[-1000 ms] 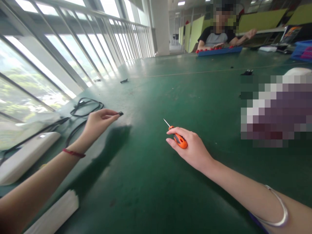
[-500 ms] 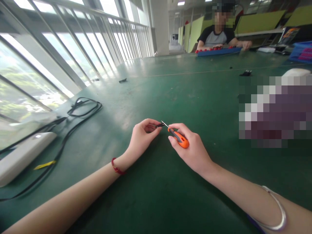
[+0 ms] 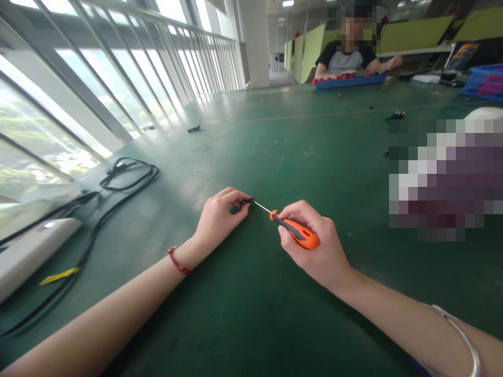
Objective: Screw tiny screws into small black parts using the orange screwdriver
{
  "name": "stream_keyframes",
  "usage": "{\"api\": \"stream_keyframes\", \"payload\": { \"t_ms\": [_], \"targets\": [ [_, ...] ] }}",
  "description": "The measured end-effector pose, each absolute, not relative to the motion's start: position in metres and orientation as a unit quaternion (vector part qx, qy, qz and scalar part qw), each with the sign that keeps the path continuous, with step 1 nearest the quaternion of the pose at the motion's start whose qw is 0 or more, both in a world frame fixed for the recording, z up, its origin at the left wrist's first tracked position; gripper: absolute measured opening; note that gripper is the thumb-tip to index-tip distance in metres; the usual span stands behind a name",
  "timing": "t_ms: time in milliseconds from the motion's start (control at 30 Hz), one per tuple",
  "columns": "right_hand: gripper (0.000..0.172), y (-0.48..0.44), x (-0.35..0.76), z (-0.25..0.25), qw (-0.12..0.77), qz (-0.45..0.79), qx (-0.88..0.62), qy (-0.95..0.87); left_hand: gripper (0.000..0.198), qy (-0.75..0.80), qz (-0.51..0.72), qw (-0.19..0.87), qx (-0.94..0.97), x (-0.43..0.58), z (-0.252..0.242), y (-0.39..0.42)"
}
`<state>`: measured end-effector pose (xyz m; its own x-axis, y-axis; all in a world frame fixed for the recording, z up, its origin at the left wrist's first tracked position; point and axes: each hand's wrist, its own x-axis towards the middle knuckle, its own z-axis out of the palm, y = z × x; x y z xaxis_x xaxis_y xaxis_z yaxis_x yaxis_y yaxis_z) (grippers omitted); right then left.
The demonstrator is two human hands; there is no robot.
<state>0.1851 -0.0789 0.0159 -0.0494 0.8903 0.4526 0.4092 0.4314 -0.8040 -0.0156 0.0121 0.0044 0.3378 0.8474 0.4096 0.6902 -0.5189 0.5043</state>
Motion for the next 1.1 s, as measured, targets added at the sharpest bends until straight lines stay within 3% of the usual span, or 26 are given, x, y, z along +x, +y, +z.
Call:
{"api": "stream_keyframes", "payload": {
  "t_ms": [267, 433, 500, 667, 733, 867, 1033, 1100],
  "targets": [
    [0.012, -0.0789, 0.1847, 0.017, 0.497, 0.254, -0.479, -0.678, 0.016, 0.466, 0.321, 0.123, 0.815, -0.0155, 0.0038, 0.0115],
    [0.001, -0.0776, 0.1844, 0.019, 0.492, 0.239, -0.488, -0.68, 0.017, 0.45, 0.323, 0.128, 0.823, -0.0159, 0.0029, 0.0123],
    [0.006, -0.0765, 0.1841, 0.0186, 0.504, 0.214, -0.496, -0.674, 0.017, 0.449, 0.321, 0.128, 0.824, -0.0157, 0.0028, 0.0124],
    [0.038, -0.076, 0.1849, 0.0159, 0.557, 0.159, -0.47, -0.667, 0.018, 0.451, 0.319, 0.127, 0.824, -0.015, 0.0031, 0.012],
    [0.035, -0.0774, 0.1852, 0.0161, 0.542, 0.182, -0.481, -0.664, 0.018, 0.448, 0.318, 0.127, 0.826, -0.015, 0.0031, 0.0118],
    [0.012, -0.0792, 0.1846, 0.0167, 0.508, 0.204, -0.513, -0.661, 0.019, 0.444, 0.314, 0.125, 0.83, -0.0152, 0.0029, 0.0118],
    [0.039, -0.0759, 0.1844, 0.0155, 0.572, 0.141, -0.472, -0.656, 0.018, 0.443, 0.314, 0.119, 0.831, -0.0149, 0.0031, 0.0118],
    [0.037, -0.0763, 0.1842, 0.0164, 0.553, 0.165, -0.481, -0.66, 0.018, 0.44, 0.313, 0.119, 0.833, -0.0148, 0.0032, 0.0116]
  ]
}}
